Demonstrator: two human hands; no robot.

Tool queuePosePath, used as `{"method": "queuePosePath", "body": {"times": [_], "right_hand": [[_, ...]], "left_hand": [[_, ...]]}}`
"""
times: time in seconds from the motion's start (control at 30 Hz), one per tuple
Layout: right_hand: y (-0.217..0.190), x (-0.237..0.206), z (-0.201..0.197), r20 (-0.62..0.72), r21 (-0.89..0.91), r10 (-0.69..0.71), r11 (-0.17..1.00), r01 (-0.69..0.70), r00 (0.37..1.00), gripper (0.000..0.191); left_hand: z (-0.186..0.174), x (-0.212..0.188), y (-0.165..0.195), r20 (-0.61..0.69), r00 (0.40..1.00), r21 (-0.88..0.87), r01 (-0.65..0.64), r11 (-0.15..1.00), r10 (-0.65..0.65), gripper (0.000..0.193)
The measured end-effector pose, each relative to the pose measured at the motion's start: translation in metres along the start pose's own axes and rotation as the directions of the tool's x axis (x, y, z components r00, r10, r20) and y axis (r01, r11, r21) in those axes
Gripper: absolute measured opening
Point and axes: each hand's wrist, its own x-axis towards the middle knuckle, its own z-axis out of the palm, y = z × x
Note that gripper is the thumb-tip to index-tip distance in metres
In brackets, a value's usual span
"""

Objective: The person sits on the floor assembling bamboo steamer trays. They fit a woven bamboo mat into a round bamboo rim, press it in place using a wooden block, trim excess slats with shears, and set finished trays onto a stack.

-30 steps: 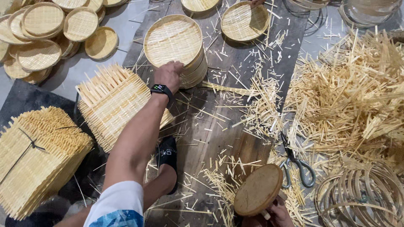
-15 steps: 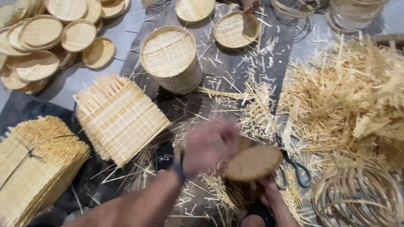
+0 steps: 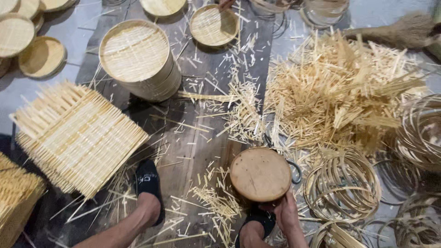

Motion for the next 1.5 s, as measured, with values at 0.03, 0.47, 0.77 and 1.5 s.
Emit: {"method": "queuePosePath", "body": {"times": [0.03, 0.47, 0.77, 1.5], "right_hand": [[-0.002, -0.002, 0.001, 0.011, 0.021, 0.037, 0.999, -0.037, 0.999, 0.069], [0.021, 0.017, -0.004, -0.007, -0.182, -0.034, 0.983, 0.032, 0.999, 0.052], [0.032, 0.037, 0.01, 0.023, -0.248, -0.079, 0.965, 0.082, 0.997, 0.047], [0.066, 0.068, 0.035, -0.107, -0.421, 0.134, 0.892, -0.167, 0.985, 0.046]], "left_hand": [[0.0, -0.001, 0.001, 0.008, 1.0, 0.003, 0.001, 1.0, -0.001, 0.034], [-0.001, 0.0, 0.0, 0.01, 1.0, 0.014, -0.004, 1.0, 0.004, 0.048], [0.005, 0.009, -0.011, -0.007, 1.0, -0.01, -0.011, 1.0, 0.011, 0.058], [-0.124, -0.072, -0.02, -0.994, 0.101, -0.033, -0.649, 0.76, 0.042, 0.083]]}}
